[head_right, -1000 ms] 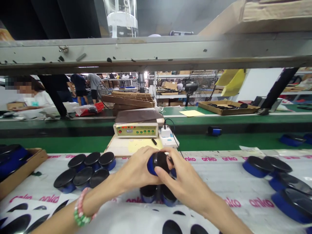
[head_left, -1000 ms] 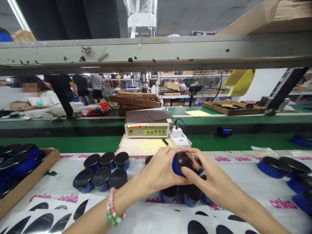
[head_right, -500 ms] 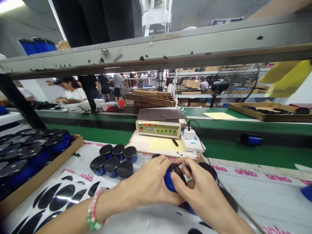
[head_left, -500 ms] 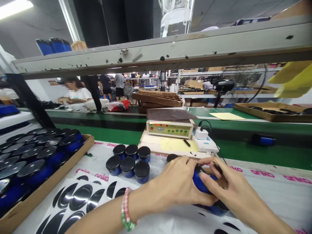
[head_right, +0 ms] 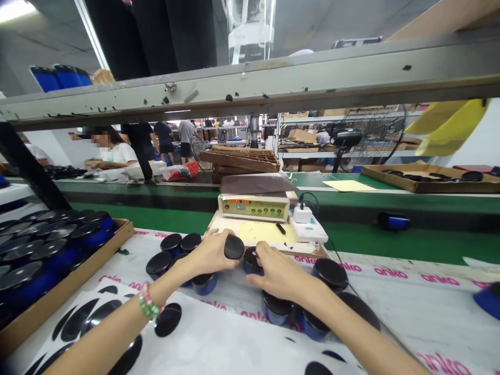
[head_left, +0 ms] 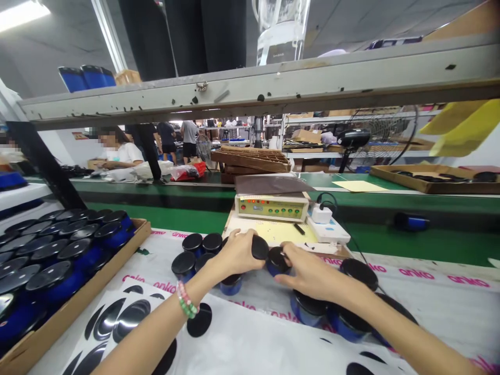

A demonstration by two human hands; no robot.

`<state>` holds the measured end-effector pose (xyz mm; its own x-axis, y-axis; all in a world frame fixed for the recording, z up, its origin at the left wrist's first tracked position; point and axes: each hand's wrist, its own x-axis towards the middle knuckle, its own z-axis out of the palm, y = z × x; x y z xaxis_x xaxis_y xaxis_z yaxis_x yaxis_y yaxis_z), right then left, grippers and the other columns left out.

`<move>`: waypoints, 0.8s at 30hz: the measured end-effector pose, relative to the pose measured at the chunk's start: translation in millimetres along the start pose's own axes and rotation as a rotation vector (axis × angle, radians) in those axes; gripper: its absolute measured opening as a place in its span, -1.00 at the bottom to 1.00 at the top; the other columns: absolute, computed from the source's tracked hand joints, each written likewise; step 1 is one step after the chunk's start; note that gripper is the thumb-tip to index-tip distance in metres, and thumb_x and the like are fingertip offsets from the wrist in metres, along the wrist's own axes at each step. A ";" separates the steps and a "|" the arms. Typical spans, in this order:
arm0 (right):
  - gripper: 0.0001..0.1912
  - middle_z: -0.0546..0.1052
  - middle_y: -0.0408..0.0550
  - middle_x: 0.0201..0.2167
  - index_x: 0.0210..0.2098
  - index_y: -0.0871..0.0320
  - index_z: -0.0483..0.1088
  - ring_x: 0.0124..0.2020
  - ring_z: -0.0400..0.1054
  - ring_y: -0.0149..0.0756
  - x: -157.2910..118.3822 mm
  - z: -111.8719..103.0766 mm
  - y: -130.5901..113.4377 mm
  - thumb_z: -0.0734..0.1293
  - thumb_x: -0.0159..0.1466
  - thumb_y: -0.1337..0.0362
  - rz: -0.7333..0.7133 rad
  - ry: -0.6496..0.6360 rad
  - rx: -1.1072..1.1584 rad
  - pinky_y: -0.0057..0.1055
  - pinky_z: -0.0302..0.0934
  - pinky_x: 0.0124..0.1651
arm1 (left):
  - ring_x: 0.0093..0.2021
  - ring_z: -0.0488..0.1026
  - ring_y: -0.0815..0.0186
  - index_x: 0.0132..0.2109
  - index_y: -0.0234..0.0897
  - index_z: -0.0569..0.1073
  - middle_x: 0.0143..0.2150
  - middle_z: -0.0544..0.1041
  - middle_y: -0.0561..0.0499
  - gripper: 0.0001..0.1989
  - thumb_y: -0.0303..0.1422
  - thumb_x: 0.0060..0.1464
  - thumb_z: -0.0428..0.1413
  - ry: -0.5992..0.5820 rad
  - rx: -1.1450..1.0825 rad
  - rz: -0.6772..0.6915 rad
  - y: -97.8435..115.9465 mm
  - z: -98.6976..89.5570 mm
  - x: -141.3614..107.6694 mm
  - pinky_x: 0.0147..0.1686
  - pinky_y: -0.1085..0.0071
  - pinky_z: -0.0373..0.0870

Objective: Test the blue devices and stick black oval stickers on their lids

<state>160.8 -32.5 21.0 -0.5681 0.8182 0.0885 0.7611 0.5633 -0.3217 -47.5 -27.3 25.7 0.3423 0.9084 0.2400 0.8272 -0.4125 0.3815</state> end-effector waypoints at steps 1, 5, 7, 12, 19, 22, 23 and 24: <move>-0.77 0.41 -0.06 -0.27 -0.32 0.10 0.15 -0.27 0.34 -0.23 3.0 4.0 -1.5 0.30 0.16 0.17 -0.010 -0.002 -0.005 -0.40 0.17 -0.29 | -0.07 0.41 0.08 -0.10 -0.26 0.33 -0.17 0.50 -0.04 -0.54 -0.27 -0.21 0.21 -0.021 0.021 0.006 -4.5 3.3 2.2 0.16 0.11 0.04; -0.79 0.40 -0.07 -0.29 -0.35 0.10 0.14 -0.32 0.34 -0.28 5.2 -0.4 5.7 0.30 0.13 0.24 0.012 -0.004 -0.047 -0.44 0.13 -0.34 | -0.04 0.37 -0.05 -0.16 -0.28 0.36 -0.21 0.48 -0.10 -0.54 -0.30 -0.29 0.24 -0.080 0.096 -0.020 -12.1 3.7 4.0 0.10 0.02 0.10; -0.79 0.39 -0.09 -0.36 -0.38 0.10 0.14 -0.39 0.33 -0.26 0.6 -10.0 18.4 0.31 0.11 0.24 0.066 -0.002 -0.078 -0.42 0.08 -0.42 | 0.02 0.32 -0.09 -0.11 -0.29 0.35 -0.10 0.45 -0.16 -0.53 -0.31 -0.24 0.23 -0.086 0.107 -0.019 -4.7 0.7 0.8 0.09 -0.03 0.09; -0.79 0.40 -0.04 -0.36 -0.42 0.12 0.15 -0.36 0.33 -0.16 -20.3 -26.3 45.6 0.33 0.08 0.28 0.163 -0.003 -0.148 -0.35 0.08 -0.37 | 0.10 0.29 0.05 0.04 -0.21 0.32 0.08 0.36 -0.12 -0.42 -0.06 -0.10 0.20 -0.224 -0.038 0.200 42.1 13.8 -12.9 0.05 0.19 0.24; -0.77 0.39 -0.04 -0.33 -0.37 0.11 0.18 -0.32 0.27 -0.18 -81.9 -33.0 28.4 0.25 0.22 0.09 0.204 -0.022 -0.081 -0.31 0.13 -0.32 | 0.03 0.38 0.01 0.16 -0.19 0.25 0.09 0.41 -0.13 -0.30 -0.18 -0.13 0.27 -0.323 -0.337 0.263 61.1 54.0 -11.6 -0.02 0.19 0.33; -0.81 0.40 -0.04 -0.31 -0.38 0.11 0.20 -0.26 0.27 -0.12 -101.2 -24.8 22.1 0.32 0.14 0.19 0.190 -0.072 -0.070 -0.26 0.14 -0.25 | 0.06 0.37 0.03 0.16 -0.17 0.25 0.12 0.39 -0.11 -0.30 -0.22 -0.16 0.28 -0.282 -0.368 0.258 59.7 61.1 -6.8 0.02 0.20 0.31; -0.83 0.41 -0.05 -0.31 -0.39 0.11 0.20 -0.25 0.27 -0.12 -104.7 -22.3 22.0 0.32 0.13 0.23 0.194 -0.068 -0.060 -0.25 0.14 -0.23 | 0.05 0.38 0.04 0.16 -0.16 0.26 0.12 0.39 -0.10 -0.30 -0.22 -0.16 0.27 -0.293 -0.370 0.255 60.3 62.2 -6.2 0.02 0.20 0.31; -0.84 0.41 -0.06 -0.31 -0.38 0.10 0.20 -0.25 0.27 -0.13 -107.0 -20.5 22.8 0.31 0.14 0.24 0.206 -0.060 -0.035 -0.26 0.15 -0.23 | 0.05 0.38 0.04 0.16 -0.16 0.25 0.12 0.38 -0.10 -0.30 -0.21 -0.15 0.27 -0.308 -0.371 0.252 61.4 62.9 -6.0 0.03 0.20 0.31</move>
<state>245.4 -104.9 23.5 -0.4158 0.9089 -0.0325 0.8731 0.3890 -0.2940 29.3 -53.9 -8.5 0.6706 0.7330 0.1139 0.5083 -0.5660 0.6490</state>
